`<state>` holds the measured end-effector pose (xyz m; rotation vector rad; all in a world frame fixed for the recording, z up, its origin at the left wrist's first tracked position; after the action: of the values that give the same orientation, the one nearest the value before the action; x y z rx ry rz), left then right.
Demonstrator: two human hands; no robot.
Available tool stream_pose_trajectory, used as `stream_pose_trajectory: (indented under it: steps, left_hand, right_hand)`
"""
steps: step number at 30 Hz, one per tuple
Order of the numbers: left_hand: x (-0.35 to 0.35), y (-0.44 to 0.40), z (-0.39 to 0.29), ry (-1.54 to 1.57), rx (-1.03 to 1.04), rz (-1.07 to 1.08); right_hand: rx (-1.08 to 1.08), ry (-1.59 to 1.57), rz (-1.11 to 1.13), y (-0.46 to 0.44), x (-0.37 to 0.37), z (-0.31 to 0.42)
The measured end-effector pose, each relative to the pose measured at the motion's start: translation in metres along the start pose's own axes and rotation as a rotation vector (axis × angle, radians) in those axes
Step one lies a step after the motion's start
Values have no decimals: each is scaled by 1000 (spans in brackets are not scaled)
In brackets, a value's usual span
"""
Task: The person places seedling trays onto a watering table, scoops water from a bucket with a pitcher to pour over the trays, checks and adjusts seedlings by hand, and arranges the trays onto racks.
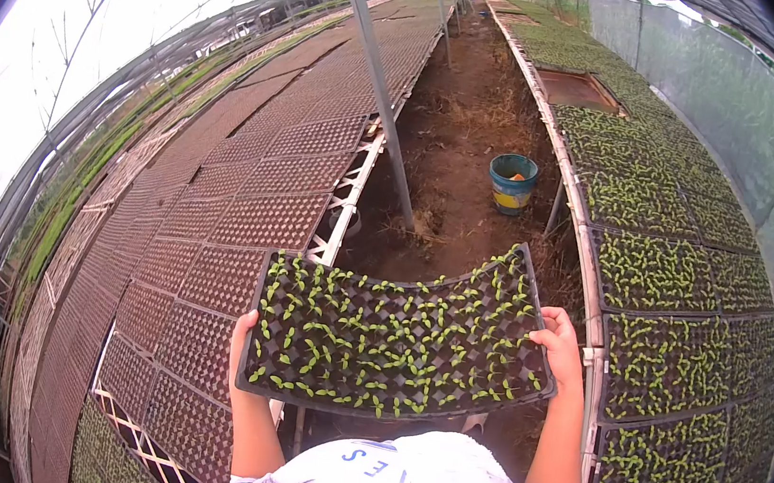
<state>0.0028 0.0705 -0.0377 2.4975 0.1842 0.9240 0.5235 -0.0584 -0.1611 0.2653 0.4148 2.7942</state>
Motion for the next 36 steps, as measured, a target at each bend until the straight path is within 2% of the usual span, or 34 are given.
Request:
stream_pose_trajectory:
  steps: [1, 2, 3, 6, 8, 9, 10, 11, 14, 17, 21, 22, 24, 28, 30, 32, 36]
  left_hand:
    - [13, 14, 7, 61, -14, -23]
    - [33, -1, 11, 81, -10, -99]
    - [73, -43, 14, 93, -6, -73]
    - [121, -249, 45, 86, 59, -19]
    - [185, -383, 62, 58, 145, -94]
    - [202, -434, 66, 33, 178, -153]
    - [214, -467, 73, 41, 199, -118]
    - [223, -470, 74, -5, 234, -165]
    - [252, -484, 94, 10, 215, -75]
    - [294, -472, 119, -44, 221, -101]
    - [289, -460, 120, -81, 214, -91]
    - [285, -475, 119, -87, 169, -65]
    - [327, -581, 135, -117, 128, -14]
    - [460, -882, 171, -86, -27, 101]
    - [518, -996, 196, -75, -70, 155]
    - [513, -1027, 196, -63, -55, 174]
    - [487, -1011, 188, -59, -132, 224]
  right_hand:
    - [-9, 18, 4, -7, 2, 14]
    - [5, -40, 87, -47, 13, 37]
    - [-25, -43, 82, -117, 11, 40]
    - [-3, -25, 157, -353, 4, 34]
    - [-32, -25, 196, -530, 0, 43]
    - [-53, -56, 219, -600, 2, 52]
    - [-90, -69, 257, -649, 6, 62]
    - [-89, -91, 244, -654, 3, 61]
    - [-110, -122, 220, -672, -3, 54]
    - [-103, -145, 215, -679, -10, 50]
    - [-196, -86, 224, -670, -11, 53]
    - [-157, -116, 215, -678, -16, 48]
    - [-153, -85, 85, -750, -65, 57]
    - [-159, -34, -176, -965, -162, 90]
    - [-180, -5, -337, -1028, -202, 99]
    - [-172, -29, -337, -1052, -207, 98]
    - [-177, -27, -306, -1024, -189, 98]
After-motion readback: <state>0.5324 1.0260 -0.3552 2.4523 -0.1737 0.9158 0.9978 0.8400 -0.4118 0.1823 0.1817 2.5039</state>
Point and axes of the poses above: each hand's wrist, its own y-axis away from the middle knuckle, its own x-axis out of the palm, z = x × y, the point moved 8 cm from there along -y, towards the middle knuckle, and after that the axes turned 13 degrees about y, right-handed, at the moved point
